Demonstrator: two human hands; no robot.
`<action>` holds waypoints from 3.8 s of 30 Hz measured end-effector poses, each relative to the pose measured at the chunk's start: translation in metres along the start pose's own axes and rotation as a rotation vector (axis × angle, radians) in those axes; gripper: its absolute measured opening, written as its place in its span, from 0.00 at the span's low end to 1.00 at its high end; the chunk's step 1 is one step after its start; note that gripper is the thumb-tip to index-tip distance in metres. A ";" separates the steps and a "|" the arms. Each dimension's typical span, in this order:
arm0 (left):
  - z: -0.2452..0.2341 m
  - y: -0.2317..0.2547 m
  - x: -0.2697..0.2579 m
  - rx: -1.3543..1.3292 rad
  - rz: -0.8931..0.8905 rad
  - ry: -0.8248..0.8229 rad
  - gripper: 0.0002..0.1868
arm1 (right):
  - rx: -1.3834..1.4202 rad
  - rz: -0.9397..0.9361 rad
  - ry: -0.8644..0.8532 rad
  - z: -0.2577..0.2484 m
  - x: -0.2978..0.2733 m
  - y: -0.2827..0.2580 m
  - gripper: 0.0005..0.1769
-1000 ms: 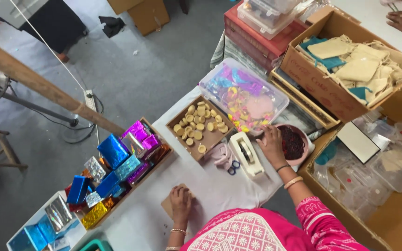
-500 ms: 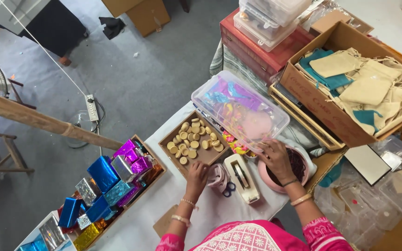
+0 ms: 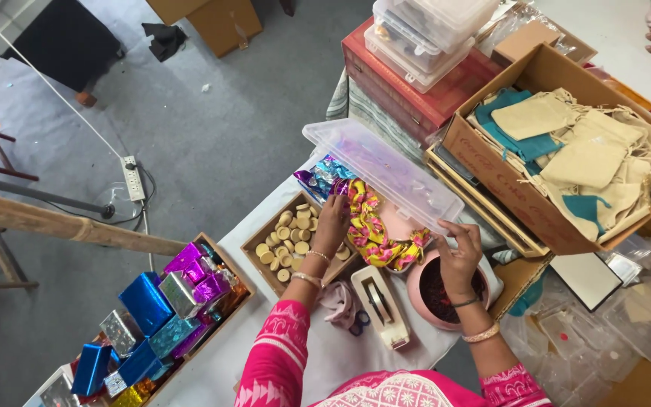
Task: The person wraps a small item in silver foil, folds the edges, and places it in a box. They then pick up a small cardboard box, place a gold-wrapped item inside, and close it. Finally, they wrap the cardboard box in purple foil.
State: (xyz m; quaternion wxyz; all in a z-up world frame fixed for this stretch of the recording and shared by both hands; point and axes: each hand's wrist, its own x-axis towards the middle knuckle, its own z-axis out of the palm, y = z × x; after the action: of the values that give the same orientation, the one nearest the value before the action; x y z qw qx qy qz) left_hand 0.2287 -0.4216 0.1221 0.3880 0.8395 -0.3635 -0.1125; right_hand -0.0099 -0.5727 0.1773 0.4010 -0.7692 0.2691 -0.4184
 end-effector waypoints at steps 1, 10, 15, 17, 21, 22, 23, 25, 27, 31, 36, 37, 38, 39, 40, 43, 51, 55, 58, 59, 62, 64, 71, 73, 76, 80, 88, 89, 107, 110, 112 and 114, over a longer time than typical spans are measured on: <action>0.008 -0.003 0.006 -0.003 0.000 -0.003 0.16 | -0.003 0.002 0.000 0.000 0.002 0.001 0.16; 0.049 0.015 0.056 0.171 0.296 0.084 0.30 | 0.245 0.131 0.054 0.000 0.017 0.024 0.17; 0.068 0.022 0.080 0.454 0.223 -0.119 0.39 | 0.341 0.165 0.125 0.001 0.028 0.027 0.16; 0.066 0.029 0.085 0.460 0.177 -0.174 0.40 | 0.341 0.151 0.132 0.001 0.029 0.028 0.15; 0.100 -0.007 0.094 0.539 0.208 -0.079 0.25 | 0.356 0.158 0.133 0.001 0.032 0.027 0.12; 0.092 0.002 0.093 0.538 0.210 -0.079 0.25 | 0.355 0.157 0.134 0.001 0.032 0.028 0.12; 0.083 0.010 0.092 0.604 0.236 -0.087 0.16 | 0.376 0.157 0.136 0.001 0.032 0.028 0.12; 0.074 0.018 0.092 0.669 0.266 -0.098 0.10 | 0.395 0.158 0.142 0.000 0.033 0.029 0.11; 0.074 0.016 0.089 0.581 0.538 0.182 0.10 | 0.381 0.177 0.141 0.001 0.032 0.030 0.11; 0.075 -0.002 0.091 0.371 0.432 -0.128 0.10 | 0.422 0.193 0.158 0.003 0.033 0.030 0.11; 0.077 0.009 0.098 0.115 0.006 -0.148 0.20 | 0.416 0.183 0.161 0.004 0.030 0.036 0.10; 0.075 0.015 0.101 0.114 0.009 -0.151 0.20 | 0.413 0.183 0.165 0.004 0.029 0.033 0.10; 0.074 0.021 0.103 0.167 0.041 -0.084 0.23 | 0.404 0.180 0.157 0.004 0.029 0.030 0.10; 0.073 0.026 0.105 0.220 0.072 -0.018 0.28 | 0.395 0.178 0.148 0.003 0.029 0.027 0.10; 0.081 0.021 0.106 0.217 0.075 -0.020 0.28 | 0.391 0.177 0.150 0.003 0.029 0.028 0.10; 0.099 0.005 0.106 0.232 0.151 0.016 0.33 | 0.443 0.183 0.132 0.000 0.026 0.030 0.11; 0.103 -0.008 0.103 0.378 0.131 -0.041 0.13 | 0.491 0.208 0.115 0.002 0.026 0.031 0.11; 0.106 -0.012 0.101 0.428 0.096 -0.056 0.08 | 0.481 0.209 0.115 0.003 0.023 0.038 0.11; 0.081 0.021 0.094 0.437 0.301 0.081 0.13 | 0.540 0.213 0.113 0.007 0.019 0.043 0.13; 0.078 0.026 0.091 0.416 0.325 0.086 0.15 | 0.552 0.222 0.149 0.008 0.018 0.045 0.15; 0.082 0.021 0.080 0.279 0.341 0.114 0.14 | 0.567 0.220 0.239 0.018 0.012 0.041 0.19; 0.082 0.016 0.071 0.164 0.334 0.139 0.11 | 0.571 0.206 0.293 0.029 0.005 0.039 0.20; 0.057 0.028 0.040 -0.064 0.211 0.056 0.08 | 0.206 0.030 0.165 0.052 -0.013 0.051 0.11; 0.070 0.004 0.040 -0.206 0.151 0.033 0.08 | -0.070 -0.136 0.106 0.055 -0.012 0.058 0.08; 0.092 -0.033 0.047 -0.498 -0.006 0.054 0.09 | -0.046 -0.149 -0.059 0.067 -0.012 0.079 0.11; 0.096 -0.048 0.048 -0.530 0.233 -0.035 0.15 | -0.272 -0.194 -0.238 0.085 -0.002 0.094 0.13; 0.091 -0.021 0.044 -0.322 0.085 0.062 0.46 | -0.202 0.226 -0.396 0.117 0.004 0.192 0.14; 0.088 -0.014 0.043 -0.327 0.106 0.039 0.47 | -0.259 0.224 -0.408 0.119 0.006 0.194 0.13; 0.099 -0.012 0.027 -0.012 0.058 0.015 0.48 | -0.226 -0.039 -0.098 0.089 0.049 0.069 0.14; 0.102 -0.015 0.024 0.047 0.098 0.035 0.45 | -0.246 -0.028 -0.070 0.086 0.050 0.065 0.13; 0.098 -0.011 0.023 0.094 0.122 0.033 0.43 | -0.260 0.020 -0.038 0.080 0.053 0.055 0.12; 0.091 -0.004 0.023 0.100 0.079 0.005 0.42 | -0.162 -0.083 0.100 0.073 0.058 0.036 0.11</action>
State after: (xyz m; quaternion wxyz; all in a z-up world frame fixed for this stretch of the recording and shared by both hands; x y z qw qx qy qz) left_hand 0.2044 -0.4881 0.0605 0.3503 0.8432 -0.4005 -0.0768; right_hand 0.0788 -0.6066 0.1481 0.3057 -0.7878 0.2896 -0.4494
